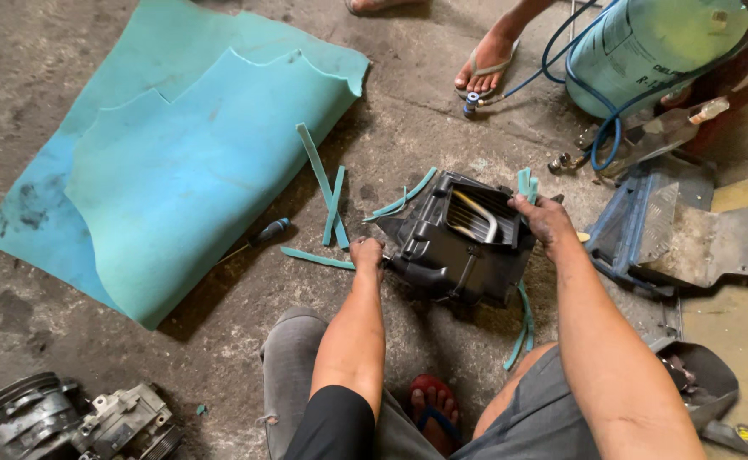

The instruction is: The person cuts strips of light blue foam with scissors, fits them into a black plastic housing, and then cuts a larger foam sheet to size. The person handles the foam strips and sheet, uses scissors, and places the cut pieces into the housing.

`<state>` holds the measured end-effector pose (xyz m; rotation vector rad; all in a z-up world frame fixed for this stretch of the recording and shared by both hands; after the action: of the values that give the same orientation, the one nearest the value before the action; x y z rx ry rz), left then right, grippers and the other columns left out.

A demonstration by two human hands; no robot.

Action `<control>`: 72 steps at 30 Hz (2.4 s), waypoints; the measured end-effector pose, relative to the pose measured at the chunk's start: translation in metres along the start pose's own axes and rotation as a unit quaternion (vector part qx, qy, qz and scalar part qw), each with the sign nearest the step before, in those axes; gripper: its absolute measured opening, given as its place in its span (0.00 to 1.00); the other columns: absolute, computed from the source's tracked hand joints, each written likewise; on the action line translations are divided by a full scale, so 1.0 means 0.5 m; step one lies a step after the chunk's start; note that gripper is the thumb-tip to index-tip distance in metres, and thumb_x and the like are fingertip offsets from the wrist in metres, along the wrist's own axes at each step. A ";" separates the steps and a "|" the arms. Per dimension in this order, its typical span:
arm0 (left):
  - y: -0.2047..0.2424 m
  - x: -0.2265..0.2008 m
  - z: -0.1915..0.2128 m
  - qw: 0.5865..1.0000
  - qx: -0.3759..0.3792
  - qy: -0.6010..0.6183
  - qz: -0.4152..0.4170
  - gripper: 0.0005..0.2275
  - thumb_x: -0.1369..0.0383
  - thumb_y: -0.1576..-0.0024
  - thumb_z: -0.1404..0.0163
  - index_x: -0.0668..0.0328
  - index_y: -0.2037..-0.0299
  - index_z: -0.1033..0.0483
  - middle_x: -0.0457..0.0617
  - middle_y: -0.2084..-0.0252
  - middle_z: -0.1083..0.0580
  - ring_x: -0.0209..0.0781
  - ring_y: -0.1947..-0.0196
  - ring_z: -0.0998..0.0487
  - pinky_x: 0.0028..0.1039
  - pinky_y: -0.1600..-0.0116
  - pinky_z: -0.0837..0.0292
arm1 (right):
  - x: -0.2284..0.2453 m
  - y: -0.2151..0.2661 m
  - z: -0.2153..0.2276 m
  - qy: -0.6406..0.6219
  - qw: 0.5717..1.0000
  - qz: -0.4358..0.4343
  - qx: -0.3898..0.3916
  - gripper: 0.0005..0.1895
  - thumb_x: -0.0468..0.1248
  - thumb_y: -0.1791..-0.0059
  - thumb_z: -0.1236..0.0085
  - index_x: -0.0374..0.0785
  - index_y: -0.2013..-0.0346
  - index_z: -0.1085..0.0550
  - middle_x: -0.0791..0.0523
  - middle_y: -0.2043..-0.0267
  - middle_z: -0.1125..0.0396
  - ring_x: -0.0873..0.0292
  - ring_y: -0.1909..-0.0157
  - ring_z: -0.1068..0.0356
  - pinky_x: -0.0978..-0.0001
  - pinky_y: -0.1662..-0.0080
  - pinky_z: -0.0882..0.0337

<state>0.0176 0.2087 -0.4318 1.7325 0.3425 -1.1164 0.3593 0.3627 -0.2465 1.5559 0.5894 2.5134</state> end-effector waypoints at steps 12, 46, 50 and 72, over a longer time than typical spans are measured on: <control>0.252 -0.266 -0.160 0.953 0.131 -0.070 -0.264 0.18 0.82 0.51 0.54 0.65 0.49 0.33 0.55 0.57 0.29 0.45 0.58 0.27 0.31 0.52 0.29 | -0.135 -0.002 0.155 -0.139 0.976 -0.152 -0.074 0.21 0.57 0.45 0.52 0.46 0.70 0.31 0.57 0.66 0.35 0.55 0.64 0.35 0.57 0.61 0.31; 0.317 -0.451 0.015 0.800 0.566 -0.167 -0.106 0.33 0.79 0.45 0.44 0.58 0.27 0.41 0.49 0.28 0.35 0.43 0.29 0.35 0.37 0.29 0.36 | -0.524 0.249 0.013 0.131 0.928 -0.342 0.065 0.29 0.57 0.52 0.37 0.31 0.57 0.21 0.47 0.59 0.25 0.51 0.58 0.24 0.59 0.55 0.28; 0.336 -0.465 0.010 0.764 0.615 -0.164 -0.104 0.34 0.79 0.44 0.43 0.57 0.25 0.42 0.50 0.26 0.37 0.43 0.28 0.36 0.37 0.27 0.38 | -0.487 0.277 0.057 0.217 0.932 -0.282 0.068 0.28 0.55 0.51 0.38 0.34 0.50 0.23 0.47 0.51 0.27 0.49 0.51 0.27 0.58 0.48 0.30; 0.286 -0.462 -0.024 0.730 0.624 -0.240 -0.140 0.31 0.79 0.46 0.40 0.57 0.31 0.36 0.50 0.35 0.28 0.44 0.34 0.31 0.37 0.28 0.37 | 0.342 0.309 -0.257 0.440 0.802 0.393 0.087 0.62 0.57 0.68 0.23 0.48 0.26 0.43 0.41 0.25 0.56 0.33 0.24 0.52 0.38 0.34 0.48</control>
<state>-0.0036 0.2140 -0.1607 2.3909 -0.6950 -2.2641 0.1817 0.2405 -0.0946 0.5638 0.2369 3.9328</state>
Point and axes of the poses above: each hand's wrist, its own y-axis away from the middle knuckle, its own z-axis out of the back of the hand, x = y × z, the point moved 5 cm from there along -y, towards the middle knuckle
